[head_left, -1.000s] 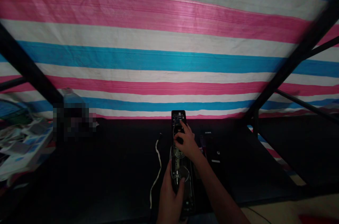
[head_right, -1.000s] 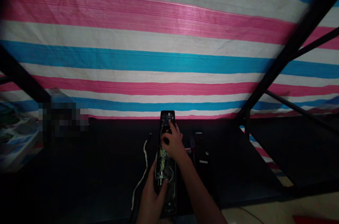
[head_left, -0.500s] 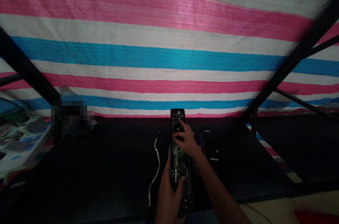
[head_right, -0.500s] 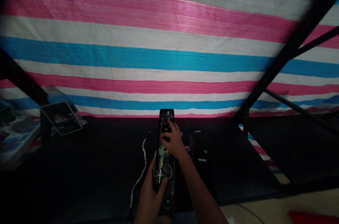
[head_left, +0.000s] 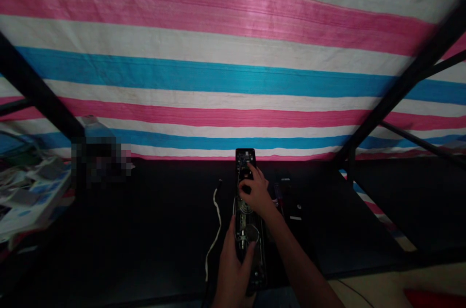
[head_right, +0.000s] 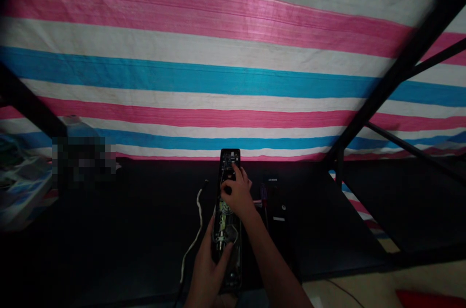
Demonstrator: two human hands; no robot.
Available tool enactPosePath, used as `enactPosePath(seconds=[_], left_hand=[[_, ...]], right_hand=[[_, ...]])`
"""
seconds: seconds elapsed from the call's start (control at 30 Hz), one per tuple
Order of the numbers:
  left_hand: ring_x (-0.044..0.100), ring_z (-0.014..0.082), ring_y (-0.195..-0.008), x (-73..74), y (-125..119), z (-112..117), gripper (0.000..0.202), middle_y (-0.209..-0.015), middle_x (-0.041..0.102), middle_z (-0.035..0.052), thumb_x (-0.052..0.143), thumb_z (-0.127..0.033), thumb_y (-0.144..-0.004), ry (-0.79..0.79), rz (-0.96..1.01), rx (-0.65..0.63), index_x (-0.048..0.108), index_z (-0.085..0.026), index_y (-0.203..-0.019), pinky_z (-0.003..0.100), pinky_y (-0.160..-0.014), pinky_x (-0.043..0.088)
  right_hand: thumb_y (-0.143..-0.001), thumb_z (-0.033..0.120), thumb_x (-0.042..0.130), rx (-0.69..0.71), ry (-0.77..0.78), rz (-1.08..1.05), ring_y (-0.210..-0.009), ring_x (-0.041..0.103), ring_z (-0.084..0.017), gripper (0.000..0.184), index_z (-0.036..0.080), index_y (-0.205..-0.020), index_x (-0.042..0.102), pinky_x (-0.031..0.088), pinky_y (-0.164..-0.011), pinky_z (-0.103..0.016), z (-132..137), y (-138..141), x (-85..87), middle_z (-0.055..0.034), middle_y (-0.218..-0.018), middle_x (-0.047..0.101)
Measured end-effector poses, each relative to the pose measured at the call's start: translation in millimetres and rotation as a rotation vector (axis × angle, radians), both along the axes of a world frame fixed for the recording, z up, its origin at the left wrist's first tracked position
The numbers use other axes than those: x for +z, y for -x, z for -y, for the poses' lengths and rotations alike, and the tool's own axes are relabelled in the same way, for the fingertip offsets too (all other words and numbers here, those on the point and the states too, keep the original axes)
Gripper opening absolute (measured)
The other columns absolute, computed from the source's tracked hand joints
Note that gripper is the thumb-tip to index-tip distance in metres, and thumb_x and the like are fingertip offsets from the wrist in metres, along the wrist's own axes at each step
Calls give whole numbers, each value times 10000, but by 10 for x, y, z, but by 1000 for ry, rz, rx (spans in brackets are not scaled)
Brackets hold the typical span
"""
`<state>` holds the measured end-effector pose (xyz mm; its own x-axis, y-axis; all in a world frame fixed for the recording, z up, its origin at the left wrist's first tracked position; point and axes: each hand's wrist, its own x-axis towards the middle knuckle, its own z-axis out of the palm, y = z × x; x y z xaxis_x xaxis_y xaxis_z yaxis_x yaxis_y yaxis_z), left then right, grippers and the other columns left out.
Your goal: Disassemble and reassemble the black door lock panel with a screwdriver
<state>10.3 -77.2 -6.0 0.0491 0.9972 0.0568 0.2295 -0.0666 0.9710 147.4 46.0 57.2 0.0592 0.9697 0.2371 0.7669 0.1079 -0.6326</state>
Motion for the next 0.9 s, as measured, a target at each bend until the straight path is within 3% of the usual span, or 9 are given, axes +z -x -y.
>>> enactPosePath(seconds=[0.5,0.9], left_hand=[[384,313,-1473,-1,6,-4,673,-1592,413,164,558,-373,-941,-23,-52,-29,337,-165,-1541,509,-1183,360],[375,311,-1478,27,1,31,673,-1595,417,138,578,-350,-920,16,-34,-12,365,-178,-1535,491,-1198,341]], right_hand=[[-743,156,654,-11,6,-24,-1476,282,-364,234,256,-952,683,307,-1087,-603,57,6,-13,-86,-1631,295],[-801,181,651,-37,-45,-64,-1465,310,-346,108,229,-813,747,314,-1110,-586,27,49,-65,-73,-1623,329]])
